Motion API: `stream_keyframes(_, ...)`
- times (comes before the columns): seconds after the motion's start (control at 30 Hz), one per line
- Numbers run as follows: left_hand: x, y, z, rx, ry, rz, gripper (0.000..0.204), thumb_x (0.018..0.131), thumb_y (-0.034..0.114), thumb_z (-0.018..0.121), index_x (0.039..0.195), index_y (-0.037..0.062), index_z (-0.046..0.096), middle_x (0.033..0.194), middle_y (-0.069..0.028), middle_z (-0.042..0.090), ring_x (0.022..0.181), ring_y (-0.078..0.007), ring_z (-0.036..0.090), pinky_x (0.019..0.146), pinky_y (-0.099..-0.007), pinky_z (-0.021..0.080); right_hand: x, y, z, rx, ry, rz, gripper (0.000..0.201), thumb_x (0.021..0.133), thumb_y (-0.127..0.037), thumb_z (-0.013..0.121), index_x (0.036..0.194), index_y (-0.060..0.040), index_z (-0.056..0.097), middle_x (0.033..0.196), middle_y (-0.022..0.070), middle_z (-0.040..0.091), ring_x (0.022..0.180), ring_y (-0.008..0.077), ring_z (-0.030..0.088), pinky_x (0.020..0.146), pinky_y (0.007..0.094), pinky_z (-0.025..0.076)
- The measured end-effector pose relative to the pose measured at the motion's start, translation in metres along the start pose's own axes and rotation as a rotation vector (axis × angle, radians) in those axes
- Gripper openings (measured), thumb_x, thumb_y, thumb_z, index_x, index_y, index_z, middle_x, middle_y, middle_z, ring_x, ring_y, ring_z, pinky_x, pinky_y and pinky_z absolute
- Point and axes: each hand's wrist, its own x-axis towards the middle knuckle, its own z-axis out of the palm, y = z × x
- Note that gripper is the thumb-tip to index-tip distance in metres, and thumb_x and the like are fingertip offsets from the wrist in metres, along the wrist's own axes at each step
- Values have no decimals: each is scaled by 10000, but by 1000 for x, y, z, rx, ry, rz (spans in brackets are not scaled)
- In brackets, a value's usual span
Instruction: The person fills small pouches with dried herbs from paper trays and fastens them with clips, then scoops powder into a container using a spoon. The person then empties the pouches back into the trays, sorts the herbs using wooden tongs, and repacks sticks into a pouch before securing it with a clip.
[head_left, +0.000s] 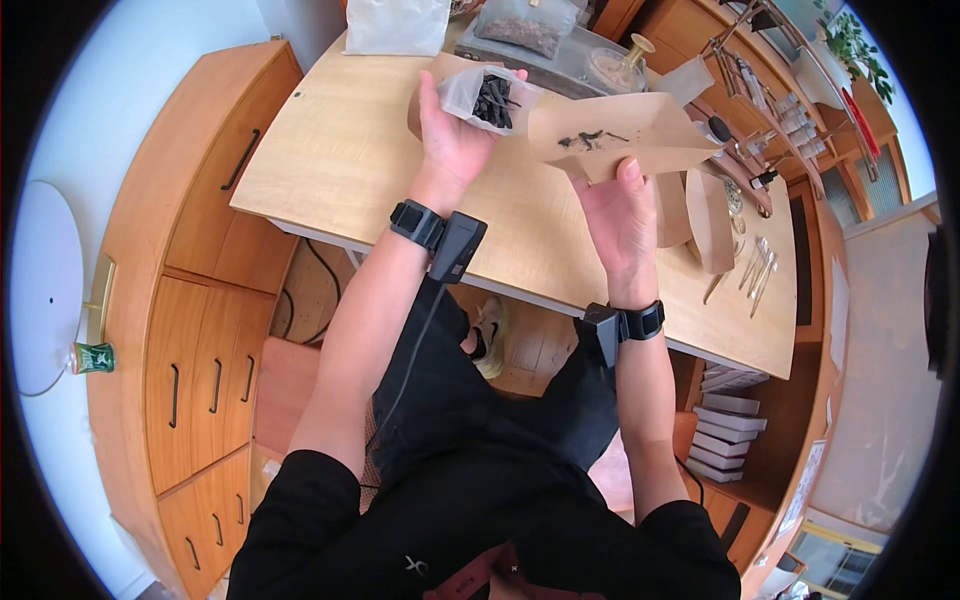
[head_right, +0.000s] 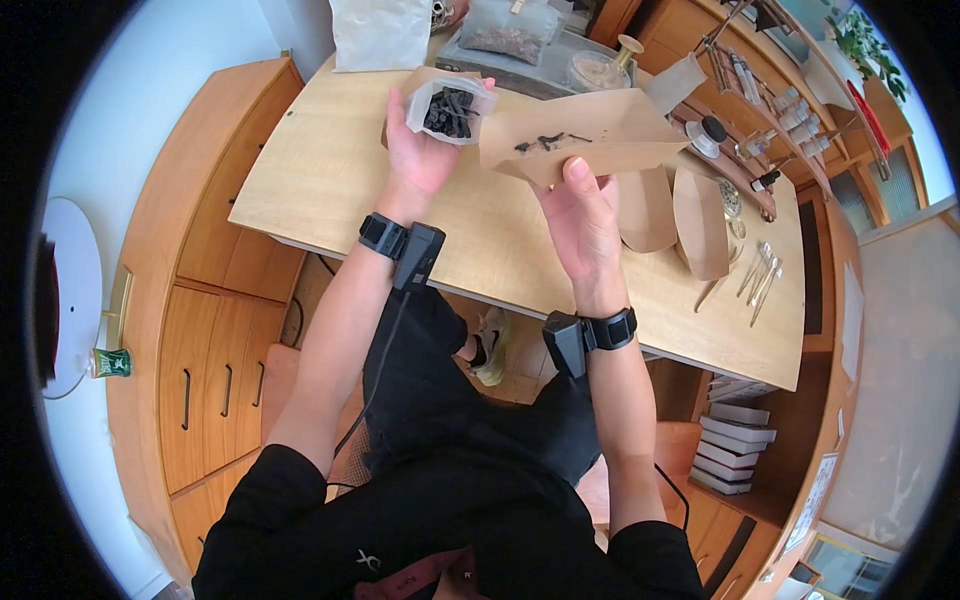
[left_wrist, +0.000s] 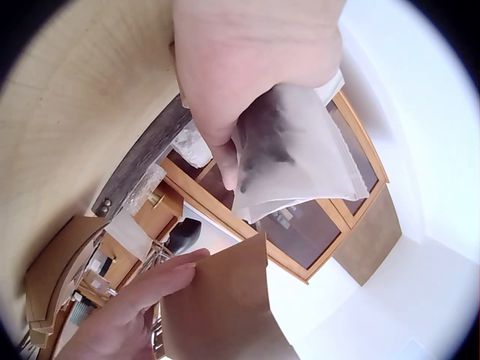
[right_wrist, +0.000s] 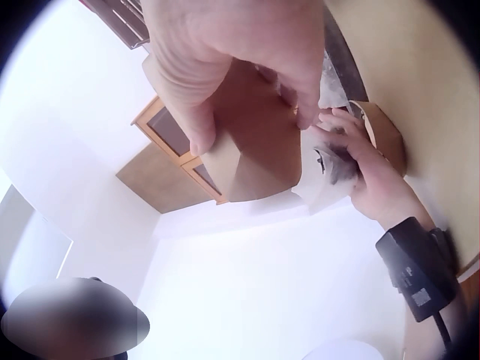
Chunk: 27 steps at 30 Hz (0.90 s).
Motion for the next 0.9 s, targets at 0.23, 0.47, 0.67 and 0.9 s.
stream_keyframes(0.23, -4, -1, 6, 60, 27, -26, 816, 959, 666, 306, 1323, -50, 448, 1337, -214, 519, 1278, -345, 482, 1100, -464, 388, 26, 2, 14, -161, -1, -160, 632, 841, -183, 768, 1348, -55, 413, 1307, 66, 526, 1251, 226, 489, 1108, 447, 351)
stream_keyframes(0.47, -2, 0, 3, 24, -119, -150, 657, 970, 543, 453, 1371, 22, 442, 1334, -129, 536, 1251, -268, 500, 1040, -423, 455, 36, -9, 8, -280, 29, -254, 619, 819, -140, 786, 1316, -32, 434, 1254, 74, 541, 1174, 212, 528, 1053, 396, 403)
stream_keyframes(0.67, -2, -2, 10, 115, -161, -198, 662, 982, 518, 451, 1414, 22, 377, 1390, -140, 478, 1261, -276, 492, 1046, -429, 472, 39, -19, 7, -431, 3, -315, 610, 814, -105, 779, 1318, -44, 440, 1246, 69, 541, 1164, 198, 527, 1047, 386, 401)
stream_keyframes(0.9, -3, -5, 12, 118, -175, -244, 690, 987, 515, 449, 1450, 22, 313, 1426, -146, 443, 1287, -299, 475, 1096, -427, 431, 42, -33, 25, -526, 13, -406, 462, 769, -45, 807, 1160, 7, 565, 1082, 78, 636, 980, 159, 606, 887, 301, 480)
